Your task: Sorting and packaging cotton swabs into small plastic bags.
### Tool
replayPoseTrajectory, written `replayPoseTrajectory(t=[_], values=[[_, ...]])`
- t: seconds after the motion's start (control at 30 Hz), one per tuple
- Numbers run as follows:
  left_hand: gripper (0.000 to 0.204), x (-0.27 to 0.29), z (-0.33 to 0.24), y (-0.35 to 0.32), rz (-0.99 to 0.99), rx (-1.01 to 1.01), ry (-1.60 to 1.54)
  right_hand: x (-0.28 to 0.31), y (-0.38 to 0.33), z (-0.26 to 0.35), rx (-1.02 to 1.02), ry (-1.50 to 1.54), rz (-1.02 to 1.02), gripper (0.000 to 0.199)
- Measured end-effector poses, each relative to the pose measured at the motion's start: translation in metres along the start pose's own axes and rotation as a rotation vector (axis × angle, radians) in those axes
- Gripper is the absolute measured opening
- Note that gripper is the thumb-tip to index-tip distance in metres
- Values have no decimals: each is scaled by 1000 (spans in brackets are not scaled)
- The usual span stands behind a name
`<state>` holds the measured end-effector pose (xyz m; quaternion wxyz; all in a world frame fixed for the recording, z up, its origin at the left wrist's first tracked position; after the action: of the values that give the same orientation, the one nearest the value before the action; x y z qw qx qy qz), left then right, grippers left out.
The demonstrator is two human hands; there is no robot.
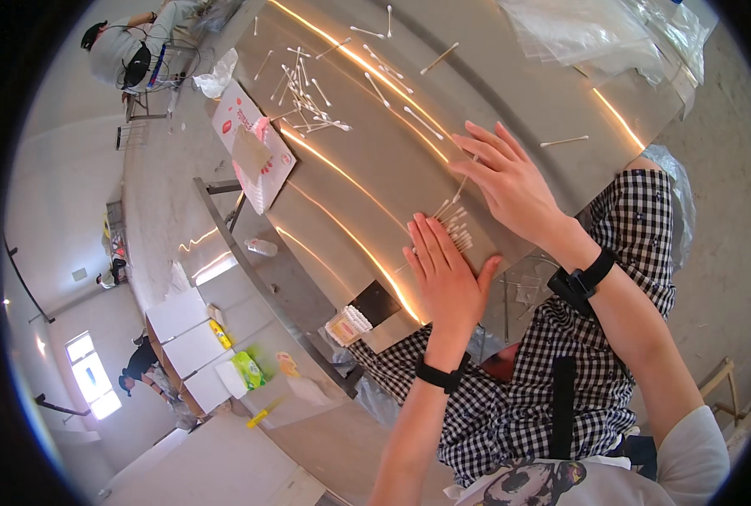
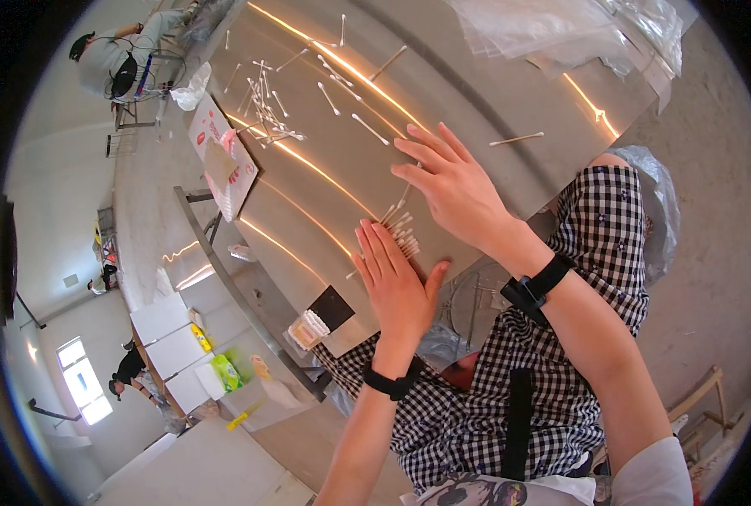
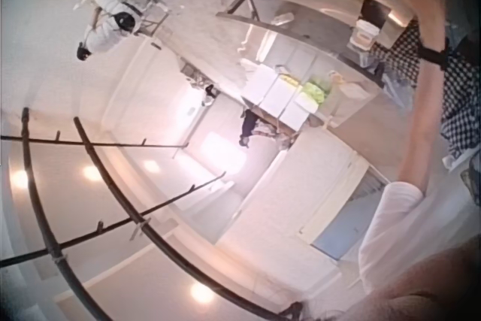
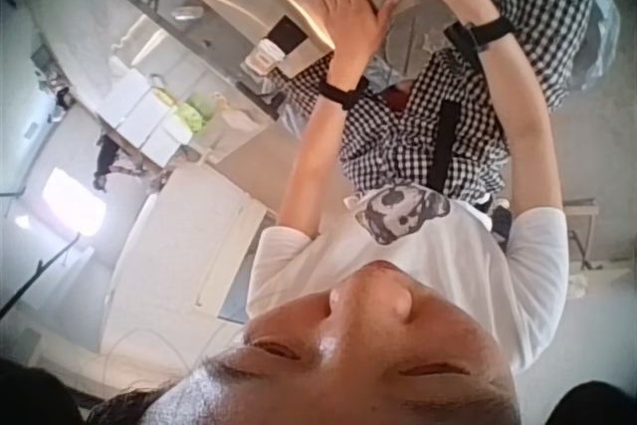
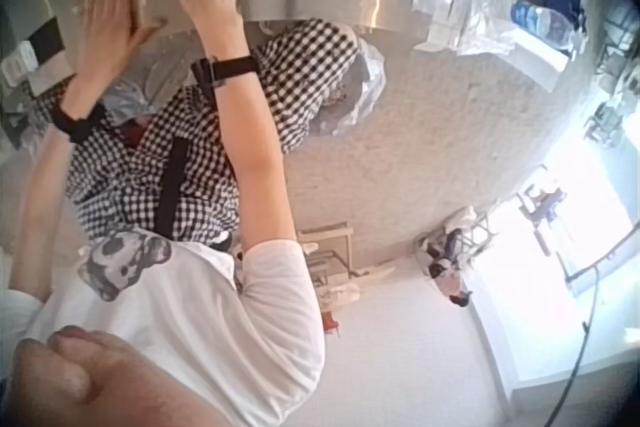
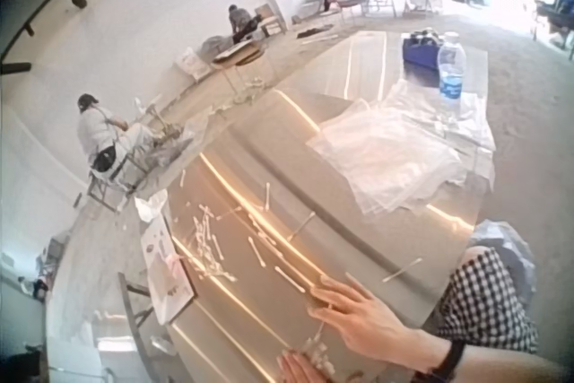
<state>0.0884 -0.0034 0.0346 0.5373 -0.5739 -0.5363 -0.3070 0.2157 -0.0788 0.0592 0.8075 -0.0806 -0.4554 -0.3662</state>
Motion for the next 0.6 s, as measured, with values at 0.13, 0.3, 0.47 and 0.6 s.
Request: replayPoseTrajectory(t=[0.13,0.3,0.47,0.6], values=[[105,7,13,19,-41,-4,42,12,0,-3,2,-38,-29,17],[104,11,13,24,-31,3,49,23,-4,-19,-130,-82,-123,12],[103,-2,-7,4,14,-46,30,6,-2,-12,-68,42,-112,17],[100,3,-4,0,-6,-63,-110,-13,-2,20,159,204,-6,28]])
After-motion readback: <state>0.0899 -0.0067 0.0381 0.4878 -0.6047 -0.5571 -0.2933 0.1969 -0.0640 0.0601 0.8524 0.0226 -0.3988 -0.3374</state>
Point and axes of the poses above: each hand's wrist, its own y-axis towards the middle knuckle, its own x-axis out of the back of the hand, z = x × y, the point moved 9 cm from there along y, towards the middle knuckle, and after that the axes turned 13 degrees about z, right-handed, at the moved point
